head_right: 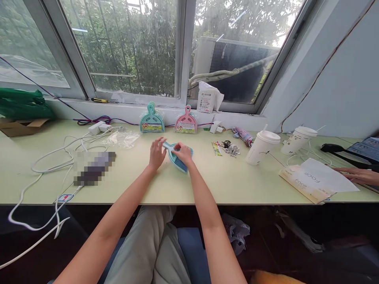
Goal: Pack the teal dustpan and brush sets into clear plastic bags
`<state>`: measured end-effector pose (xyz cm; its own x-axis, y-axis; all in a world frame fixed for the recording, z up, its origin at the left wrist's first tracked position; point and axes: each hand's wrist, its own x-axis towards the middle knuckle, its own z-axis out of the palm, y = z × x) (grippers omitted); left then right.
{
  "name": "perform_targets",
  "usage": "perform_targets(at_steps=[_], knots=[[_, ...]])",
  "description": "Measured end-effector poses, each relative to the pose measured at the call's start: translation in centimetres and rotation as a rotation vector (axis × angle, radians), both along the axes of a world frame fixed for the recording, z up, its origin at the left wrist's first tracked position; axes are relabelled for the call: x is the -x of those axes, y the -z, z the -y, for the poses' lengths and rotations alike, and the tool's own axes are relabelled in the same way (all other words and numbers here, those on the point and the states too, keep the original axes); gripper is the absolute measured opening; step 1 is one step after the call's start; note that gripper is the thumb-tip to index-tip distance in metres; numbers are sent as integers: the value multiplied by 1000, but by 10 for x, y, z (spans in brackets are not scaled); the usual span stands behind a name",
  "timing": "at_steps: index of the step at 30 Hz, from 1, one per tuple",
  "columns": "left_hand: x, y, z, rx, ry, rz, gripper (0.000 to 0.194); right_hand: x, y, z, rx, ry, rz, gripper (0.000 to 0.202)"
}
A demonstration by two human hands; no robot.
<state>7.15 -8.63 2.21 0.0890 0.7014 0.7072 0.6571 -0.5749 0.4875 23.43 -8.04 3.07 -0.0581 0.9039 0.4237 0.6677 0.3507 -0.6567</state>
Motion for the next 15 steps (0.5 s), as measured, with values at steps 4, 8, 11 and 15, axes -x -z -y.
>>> perform_targets(at_steps=[4, 8, 11, 15], knots=[[-12, -5, 0, 352, 220, 563, 57, 15, -2, 7, -182, 283, -100, 8], [-18, -1, -2, 738, 512, 598, 44, 15, -1, 2, -187, 306, -147, 14], [-12, 1, -5, 808, 436, 668, 43, -6, -3, -6, -144, 344, -157, 22], [5, 2, -11, 806, 245, 793, 48, -55, 5, -11, -77, 704, -99, 41]])
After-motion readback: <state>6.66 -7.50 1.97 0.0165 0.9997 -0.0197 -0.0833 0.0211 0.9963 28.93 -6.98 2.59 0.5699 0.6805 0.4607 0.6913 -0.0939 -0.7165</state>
